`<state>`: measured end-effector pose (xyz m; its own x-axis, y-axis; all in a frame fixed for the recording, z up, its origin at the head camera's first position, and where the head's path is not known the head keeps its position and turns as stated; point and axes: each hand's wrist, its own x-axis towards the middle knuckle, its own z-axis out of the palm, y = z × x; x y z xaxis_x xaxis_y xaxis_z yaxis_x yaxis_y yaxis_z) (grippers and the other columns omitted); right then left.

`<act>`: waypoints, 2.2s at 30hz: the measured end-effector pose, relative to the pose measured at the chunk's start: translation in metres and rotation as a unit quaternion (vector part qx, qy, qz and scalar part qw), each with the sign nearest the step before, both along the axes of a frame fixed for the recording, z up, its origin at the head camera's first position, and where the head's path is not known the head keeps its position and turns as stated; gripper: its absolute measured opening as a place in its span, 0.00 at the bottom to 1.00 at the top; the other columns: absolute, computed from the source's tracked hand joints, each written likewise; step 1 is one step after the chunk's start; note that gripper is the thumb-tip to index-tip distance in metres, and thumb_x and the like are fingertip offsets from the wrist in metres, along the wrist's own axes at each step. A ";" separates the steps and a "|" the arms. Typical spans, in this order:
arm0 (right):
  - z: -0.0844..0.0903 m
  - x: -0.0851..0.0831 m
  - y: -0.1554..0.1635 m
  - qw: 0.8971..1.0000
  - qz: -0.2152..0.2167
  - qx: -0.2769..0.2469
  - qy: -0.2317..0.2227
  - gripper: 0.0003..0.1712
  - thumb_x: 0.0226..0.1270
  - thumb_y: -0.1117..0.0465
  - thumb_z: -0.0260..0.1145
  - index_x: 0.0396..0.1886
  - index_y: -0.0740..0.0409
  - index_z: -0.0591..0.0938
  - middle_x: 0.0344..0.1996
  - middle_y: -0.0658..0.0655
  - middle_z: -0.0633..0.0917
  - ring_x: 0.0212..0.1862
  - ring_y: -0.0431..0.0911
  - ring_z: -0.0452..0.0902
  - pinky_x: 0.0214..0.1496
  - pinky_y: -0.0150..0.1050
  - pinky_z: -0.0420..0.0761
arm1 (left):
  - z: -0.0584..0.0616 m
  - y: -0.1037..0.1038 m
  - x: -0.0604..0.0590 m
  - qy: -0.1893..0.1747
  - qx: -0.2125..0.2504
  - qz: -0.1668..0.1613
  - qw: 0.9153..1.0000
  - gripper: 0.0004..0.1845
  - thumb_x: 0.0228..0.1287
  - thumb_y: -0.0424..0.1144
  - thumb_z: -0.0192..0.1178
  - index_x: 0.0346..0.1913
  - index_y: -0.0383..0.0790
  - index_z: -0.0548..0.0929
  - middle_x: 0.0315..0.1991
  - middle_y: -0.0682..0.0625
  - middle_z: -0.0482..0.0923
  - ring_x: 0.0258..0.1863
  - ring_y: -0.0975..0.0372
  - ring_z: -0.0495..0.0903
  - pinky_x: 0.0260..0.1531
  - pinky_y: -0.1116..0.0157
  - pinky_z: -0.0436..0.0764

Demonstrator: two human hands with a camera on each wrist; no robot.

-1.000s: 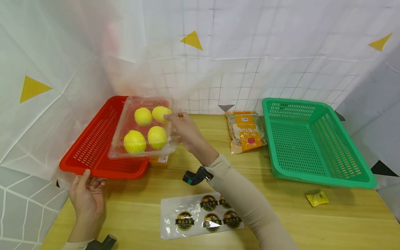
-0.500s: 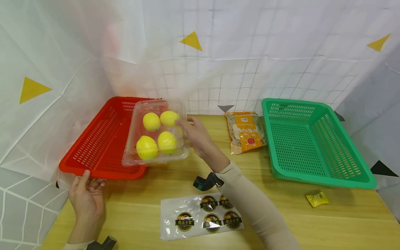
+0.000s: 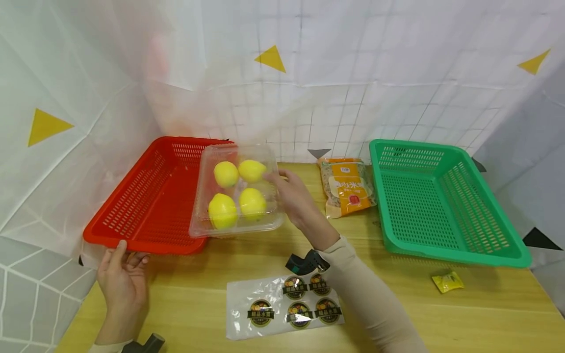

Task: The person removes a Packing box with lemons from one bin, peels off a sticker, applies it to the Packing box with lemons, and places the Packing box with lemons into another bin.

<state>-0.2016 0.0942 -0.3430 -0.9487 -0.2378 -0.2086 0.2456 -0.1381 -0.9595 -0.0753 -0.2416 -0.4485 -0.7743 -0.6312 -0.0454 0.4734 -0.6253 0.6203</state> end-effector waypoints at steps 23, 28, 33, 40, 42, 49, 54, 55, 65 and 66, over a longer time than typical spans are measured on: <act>-0.009 0.012 0.028 1.000 -0.014 0.022 -0.003 0.29 0.81 0.52 0.60 0.72 0.62 0.69 0.62 0.63 0.74 0.43 0.51 0.85 0.39 0.46 0.88 | 0.000 -0.001 -0.001 -0.006 -0.003 0.004 1.000 0.12 0.75 0.29 0.61 0.50 0.19 0.75 0.41 0.35 0.82 0.19 0.50 0.83 0.20 0.64 0.84; -0.015 0.013 0.034 0.999 -0.015 0.028 -0.009 0.29 0.80 0.52 0.60 0.71 0.63 0.69 0.64 0.67 0.71 0.45 0.54 0.83 0.38 0.47 0.88 | 0.000 -0.001 -0.001 -0.016 -0.001 0.005 1.000 0.13 0.75 0.30 0.61 0.49 0.19 0.74 0.41 0.36 0.82 0.19 0.51 0.83 0.19 0.64 0.84; -0.021 0.015 0.039 0.999 -0.016 0.033 -0.011 0.29 0.79 0.52 0.61 0.71 0.63 0.70 0.62 0.68 0.73 0.45 0.54 0.82 0.39 0.47 0.88 | 0.001 -0.001 0.000 -0.026 0.003 0.006 1.000 0.13 0.75 0.30 0.62 0.47 0.20 0.74 0.41 0.36 0.82 0.18 0.52 0.82 0.19 0.65 0.83; -0.030 0.017 0.047 0.999 -0.025 0.043 -0.011 0.30 0.80 0.54 0.60 0.72 0.66 0.69 0.58 0.64 0.76 0.43 0.53 0.83 0.39 0.45 0.88 | 0.003 -0.001 0.000 -0.031 0.002 0.006 0.999 0.12 0.74 0.31 0.63 0.44 0.22 0.74 0.40 0.37 0.82 0.18 0.52 0.83 0.19 0.65 0.83; -0.032 0.018 0.049 0.999 -0.024 0.044 -0.011 0.28 0.80 0.54 0.59 0.71 0.66 0.70 0.59 0.64 0.75 0.44 0.54 0.83 0.40 0.45 0.88 | 0.003 -0.001 0.000 -0.033 0.004 0.006 0.999 0.12 0.74 0.31 0.63 0.44 0.22 0.75 0.40 0.37 0.83 0.18 0.52 0.83 0.19 0.65 0.83; -0.039 0.019 0.057 0.999 -0.015 0.050 -0.007 0.28 0.81 0.53 0.59 0.70 0.66 0.69 0.60 0.64 0.74 0.46 0.55 0.83 0.41 0.46 0.88 | 0.003 -0.001 0.001 -0.031 0.009 0.006 0.999 0.09 0.75 0.30 0.62 0.42 0.25 0.76 0.39 0.37 0.83 0.18 0.52 0.83 0.18 0.65 0.83; -0.046 0.018 0.061 0.998 -0.019 0.054 -0.009 0.29 0.82 0.54 0.57 0.73 0.67 0.68 0.63 0.66 0.73 0.47 0.56 0.82 0.41 0.44 0.87 | 0.003 -0.001 0.000 -0.023 0.009 0.007 1.000 0.08 0.75 0.29 0.62 0.41 0.24 0.77 0.38 0.37 0.82 0.17 0.52 0.82 0.18 0.65 0.82; -0.048 0.018 0.062 0.998 -0.021 0.055 -0.009 0.30 0.82 0.54 0.57 0.73 0.66 0.67 0.63 0.66 0.72 0.47 0.57 0.82 0.41 0.44 0.87 | 0.003 -0.001 0.000 -0.022 0.009 0.007 1.000 0.08 0.75 0.29 0.62 0.41 0.24 0.77 0.38 0.37 0.82 0.17 0.51 0.82 0.18 0.65 0.82; -0.067 0.015 0.073 0.998 -0.027 0.052 -0.010 0.31 0.82 0.54 0.58 0.73 0.69 0.66 0.64 0.70 0.70 0.43 0.53 0.85 0.40 0.43 0.88 | 0.003 -0.001 0.001 -0.031 0.008 0.004 0.999 0.10 0.75 0.31 0.62 0.42 0.24 0.76 0.40 0.37 0.82 0.18 0.51 0.82 0.18 0.65 0.83; -0.069 0.015 0.073 0.998 -0.028 0.053 -0.010 0.31 0.82 0.54 0.59 0.72 0.69 0.67 0.62 0.69 0.72 0.43 0.52 0.85 0.40 0.42 0.88 | 0.003 -0.001 0.001 -0.031 0.008 0.005 0.999 0.09 0.75 0.31 0.62 0.41 0.24 0.76 0.40 0.37 0.82 0.18 0.52 0.82 0.18 0.65 0.82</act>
